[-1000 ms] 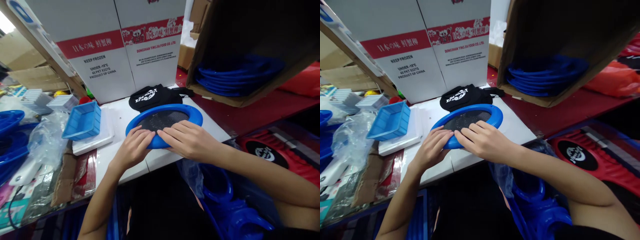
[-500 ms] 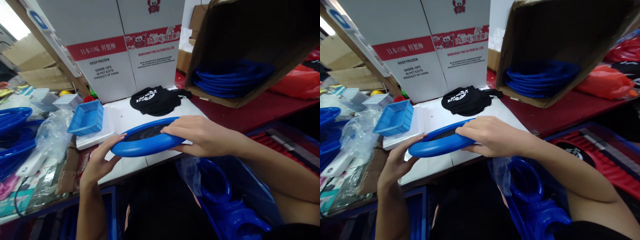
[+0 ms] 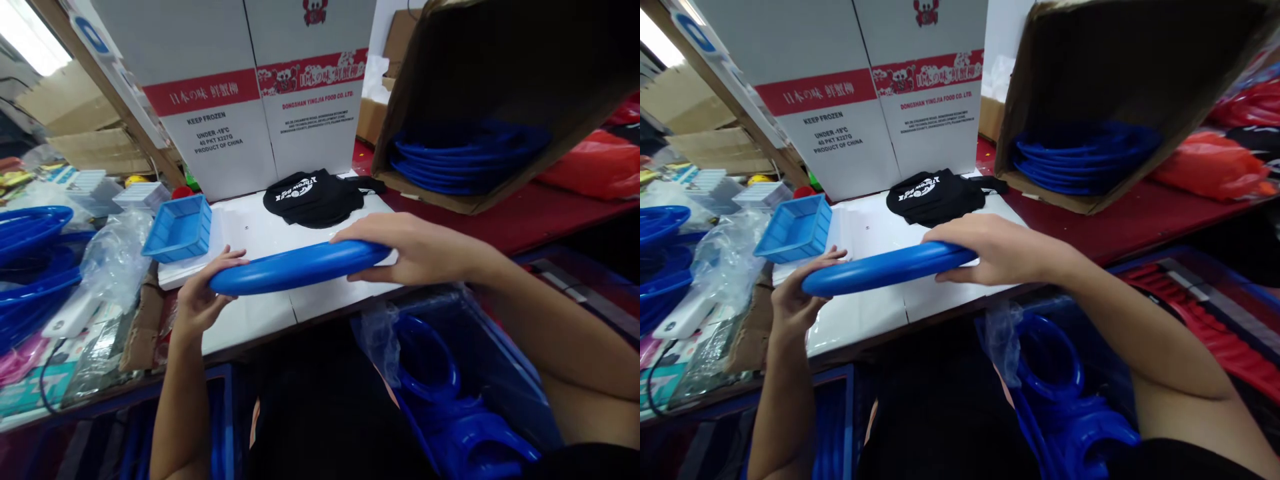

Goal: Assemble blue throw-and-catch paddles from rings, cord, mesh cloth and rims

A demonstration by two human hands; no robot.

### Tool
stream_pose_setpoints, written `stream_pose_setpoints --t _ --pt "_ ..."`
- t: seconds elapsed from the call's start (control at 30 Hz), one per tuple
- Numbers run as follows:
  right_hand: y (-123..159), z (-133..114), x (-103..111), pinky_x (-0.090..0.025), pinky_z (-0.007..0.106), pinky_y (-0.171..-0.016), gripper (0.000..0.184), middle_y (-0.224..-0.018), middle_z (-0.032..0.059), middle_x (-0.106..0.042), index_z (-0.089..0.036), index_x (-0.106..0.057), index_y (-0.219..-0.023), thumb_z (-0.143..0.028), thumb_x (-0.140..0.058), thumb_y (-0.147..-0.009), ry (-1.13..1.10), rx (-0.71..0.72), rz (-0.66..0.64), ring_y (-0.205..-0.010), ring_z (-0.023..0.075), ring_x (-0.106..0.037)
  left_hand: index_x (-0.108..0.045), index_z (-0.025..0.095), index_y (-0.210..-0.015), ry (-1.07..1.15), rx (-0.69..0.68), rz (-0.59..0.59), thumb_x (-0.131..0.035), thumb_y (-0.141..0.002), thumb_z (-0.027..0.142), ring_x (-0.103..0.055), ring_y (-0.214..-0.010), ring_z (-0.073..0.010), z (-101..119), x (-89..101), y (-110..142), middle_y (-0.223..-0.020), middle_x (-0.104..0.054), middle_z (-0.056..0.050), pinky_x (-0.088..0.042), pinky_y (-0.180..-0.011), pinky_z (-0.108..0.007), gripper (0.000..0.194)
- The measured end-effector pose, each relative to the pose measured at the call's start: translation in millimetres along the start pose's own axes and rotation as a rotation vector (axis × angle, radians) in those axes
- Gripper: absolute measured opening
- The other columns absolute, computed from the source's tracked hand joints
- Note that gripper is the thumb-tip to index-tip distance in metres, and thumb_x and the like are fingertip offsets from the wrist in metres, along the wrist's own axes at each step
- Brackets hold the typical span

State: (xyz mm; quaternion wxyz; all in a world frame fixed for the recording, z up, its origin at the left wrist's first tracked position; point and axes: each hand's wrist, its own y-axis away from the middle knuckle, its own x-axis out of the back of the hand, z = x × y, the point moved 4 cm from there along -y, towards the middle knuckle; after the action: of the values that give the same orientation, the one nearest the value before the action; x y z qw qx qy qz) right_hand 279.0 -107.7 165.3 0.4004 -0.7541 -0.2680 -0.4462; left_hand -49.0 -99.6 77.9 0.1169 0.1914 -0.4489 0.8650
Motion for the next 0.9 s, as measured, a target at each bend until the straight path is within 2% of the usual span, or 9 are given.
stream_pose_setpoints --t 0.03,0.1,0.2,0.37,0.5,0.63,0.77,0.83,0.9 --pt "1 5 1 -0.053 0.031 -0.084 0.036 -0.109 0.0061 -0.080 -0.021 -0.071 -0.126 -0.038 -0.076 -0.094 -0.036 -0.002 0.012 -0.093 0.0208 -0.074 -0.066 0.022 -0.138 0.015 0.049 0.012 -0.072 -0.099 0.036 -0.069 -0.132 -0.0326 -8 3.2 4 -0.127 -0.077 -0.013 -0.049 -0.120 -0.059 0.042" --pt "0 10 -1 -0.053 0.029 -0.081 0.031 -0.106 0.0055 -0.080 -0.021 -0.073 -0.122 -0.035 -0.076 -0.094 -0.077 0.030 0.059 -0.090 0.0195 -0.073 -0.064 0.022 -0.140 -0.027 0.147 -0.045 -0.073 -0.098 0.033 -0.068 -0.132 -0.0326 -16 5.0 7 -0.133 -0.075 -0.015 -0.055 -0.115 -0.054 0.045" --pt "-7 10 -10 -0.051 0.028 -0.078 0.029 -0.103 0.0059 -0.079 -0.020 -0.073 -0.122 -0.033 -0.074 -0.096 -0.060 0.094 0.141 -0.088 0.0186 -0.072 -0.060 0.023 -0.145 -0.163 0.191 -0.167 -0.076 -0.096 0.029 -0.073 -0.124 -0.0296 -5 2.7 -3 -0.134 -0.074 -0.015 -0.059 -0.108 -0.045 0.053" --pt "-19 -1 -14 -0.050 0.026 -0.078 0.029 -0.099 0.0039 -0.077 -0.019 -0.072 -0.123 -0.033 -0.073 -0.097 -0.088 0.097 0.152 -0.082 0.0157 -0.069 -0.059 0.025 -0.148 -0.412 0.010 -0.127 -0.086 -0.087 0.039 -0.076 -0.112 -0.0277 50 -4.1 -32 -0.130 -0.076 -0.010 -0.063 -0.100 -0.039 0.068" --pt "-23 -5 -13 -0.049 0.026 -0.079 0.029 -0.101 0.0040 -0.077 -0.020 -0.071 -0.123 -0.035 -0.072 -0.098 -0.095 0.086 0.133 -0.084 0.0162 -0.069 -0.067 0.026 -0.139 -0.501 -0.072 -0.106 -0.080 -0.094 0.030 -0.078 -0.103 -0.0241 71 -11.0 -47 -0.121 -0.079 -0.006 -0.065 -0.092 -0.034 0.047" --pt "-19 -3 -18 -0.049 0.028 -0.078 0.031 -0.104 0.0069 -0.078 -0.020 -0.070 -0.127 -0.037 -0.069 -0.101 0.023 0.114 0.126 -0.087 0.0187 -0.071 -0.068 0.027 -0.136 -0.450 -0.110 -0.078 -0.082 -0.091 0.024 -0.079 -0.100 -0.0227 67 -14.7 -45 -0.119 -0.081 -0.005 -0.065 -0.087 -0.031 0.047" --pt "-13 -8 -25 -0.050 0.031 -0.077 0.034 -0.104 0.0103 -0.079 -0.016 -0.068 -0.131 -0.037 -0.063 -0.104 0.147 0.149 0.133 -0.087 0.0211 -0.072 -0.068 0.028 -0.139 -0.398 -0.124 -0.047 -0.085 -0.088 0.019 -0.079 -0.101 -0.0232 59 -17.8 -34 -0.120 -0.081 -0.005 -0.065 -0.088 -0.033 0.055" --pt "-13 -14 -26 -0.050 0.031 -0.078 0.034 -0.106 0.0107 -0.079 -0.017 -0.067 -0.132 -0.037 -0.061 -0.105 0.167 0.148 0.135 -0.088 0.0214 -0.073 -0.067 0.029 -0.140 -0.351 -0.117 -0.029 -0.086 -0.086 0.018 -0.079 -0.103 -0.0241 51 -17.4 -28 -0.122 -0.080 -0.006 -0.065 -0.092 -0.037 0.058" --pt "-14 -18 -25 -0.052 0.033 -0.081 0.038 -0.112 0.0112 -0.079 -0.019 -0.064 -0.136 -0.039 -0.064 -0.104 0.163 0.133 0.126 -0.093 0.0228 -0.074 -0.069 0.029 -0.137 -0.293 -0.100 -0.029 -0.085 -0.088 0.023 -0.079 -0.104 -0.0255 35 -15.9 -19 -0.122 -0.080 -0.006 -0.064 -0.101 -0.045 0.053"
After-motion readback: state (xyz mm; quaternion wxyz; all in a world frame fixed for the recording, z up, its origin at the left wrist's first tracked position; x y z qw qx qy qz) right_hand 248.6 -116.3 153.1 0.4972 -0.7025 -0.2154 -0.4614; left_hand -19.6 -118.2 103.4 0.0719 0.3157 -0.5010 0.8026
